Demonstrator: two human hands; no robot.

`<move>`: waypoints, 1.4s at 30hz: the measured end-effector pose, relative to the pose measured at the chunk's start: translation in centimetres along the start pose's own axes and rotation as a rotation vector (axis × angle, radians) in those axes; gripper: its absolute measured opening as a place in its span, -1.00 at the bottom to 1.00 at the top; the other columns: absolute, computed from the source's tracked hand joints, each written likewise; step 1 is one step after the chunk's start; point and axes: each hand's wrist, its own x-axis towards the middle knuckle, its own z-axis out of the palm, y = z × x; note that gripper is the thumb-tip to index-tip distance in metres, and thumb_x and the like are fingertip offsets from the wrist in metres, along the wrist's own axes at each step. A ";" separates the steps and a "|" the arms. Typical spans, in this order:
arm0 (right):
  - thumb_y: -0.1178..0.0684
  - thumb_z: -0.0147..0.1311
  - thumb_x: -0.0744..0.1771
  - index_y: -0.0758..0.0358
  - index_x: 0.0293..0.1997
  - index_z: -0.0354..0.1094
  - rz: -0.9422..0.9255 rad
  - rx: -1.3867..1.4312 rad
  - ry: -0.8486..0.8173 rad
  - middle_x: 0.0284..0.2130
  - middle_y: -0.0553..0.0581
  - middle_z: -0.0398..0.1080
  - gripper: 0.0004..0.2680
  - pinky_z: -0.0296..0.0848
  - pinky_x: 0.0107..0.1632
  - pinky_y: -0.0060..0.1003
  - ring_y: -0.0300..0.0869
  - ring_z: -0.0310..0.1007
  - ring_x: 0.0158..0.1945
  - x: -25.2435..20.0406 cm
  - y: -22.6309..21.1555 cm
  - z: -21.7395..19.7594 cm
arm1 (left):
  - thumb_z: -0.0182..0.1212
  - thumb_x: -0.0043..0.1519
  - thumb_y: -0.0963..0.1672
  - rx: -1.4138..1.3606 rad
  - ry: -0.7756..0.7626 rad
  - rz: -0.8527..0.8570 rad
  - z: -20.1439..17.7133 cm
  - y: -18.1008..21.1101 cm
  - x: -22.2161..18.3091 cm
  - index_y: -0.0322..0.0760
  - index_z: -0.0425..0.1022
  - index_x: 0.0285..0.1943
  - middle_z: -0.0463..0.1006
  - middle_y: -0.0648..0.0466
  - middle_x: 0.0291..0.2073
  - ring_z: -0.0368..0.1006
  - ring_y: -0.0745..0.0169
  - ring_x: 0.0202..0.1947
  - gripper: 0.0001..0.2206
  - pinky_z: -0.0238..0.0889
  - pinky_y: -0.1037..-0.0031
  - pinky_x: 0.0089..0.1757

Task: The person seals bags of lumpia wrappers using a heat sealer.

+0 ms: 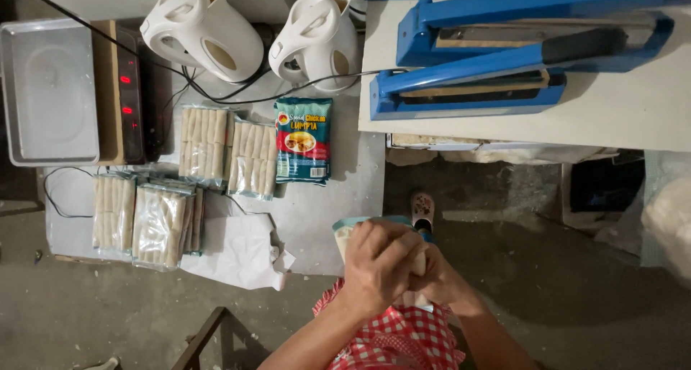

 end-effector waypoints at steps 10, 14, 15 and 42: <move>0.21 0.27 0.28 0.35 0.01 0.42 -0.072 -0.148 0.149 -0.21 0.14 0.58 -0.77 0.66 -0.11 -0.24 -0.12 0.60 -0.19 -2.4 1.2 -1.3 | 0.10 0.33 -0.27 0.097 -0.079 0.190 0.1 0.8 -0.7 -0.39 0.48 -0.09 0.50 -0.03 -0.36 0.35 0.09 -0.41 -0.93 0.25 0.28 -0.23; 0.22 0.30 0.26 0.37 0.08 0.41 -0.111 -0.221 0.220 -0.13 0.16 0.59 -0.70 0.68 -0.03 -0.22 -0.08 0.62 -0.11 -2.8 0.9 -2.2 | 0.52 0.10 -0.08 -0.154 0.088 -0.003 -3.3 0.8 0.0 -0.17 0.43 -0.15 0.49 0.05 0.02 0.46 0.01 0.16 -0.69 0.13 0.06 0.34; 0.22 0.30 0.26 0.37 0.08 0.41 -0.115 -0.225 0.225 -0.13 0.16 0.59 -0.70 0.68 -0.03 -0.22 -0.08 0.62 -0.11 -2.4 -0.6 -2.2 | 0.52 0.10 -0.08 -0.159 0.086 0.002 -3.7 -0.2 0.8 -0.17 0.43 -0.15 0.49 0.05 0.02 0.46 0.01 0.16 -0.69 0.13 0.06 0.34; 0.27 0.03 0.33 -0.41 0.35 0.31 -0.473 -1.863 0.068 -0.40 -0.03 0.13 -0.51 0.37 -0.42 -0.33 -0.18 0.20 -0.51 8.5 -12.2 -16.0 | 0.62 -0.07 -0.14 -0.684 -0.181 -0.210 9.5 -12.4 14.5 -0.16 0.73 -0.09 0.67 0.02 -0.30 0.58 0.20 -0.15 -0.66 0.39 0.31 0.03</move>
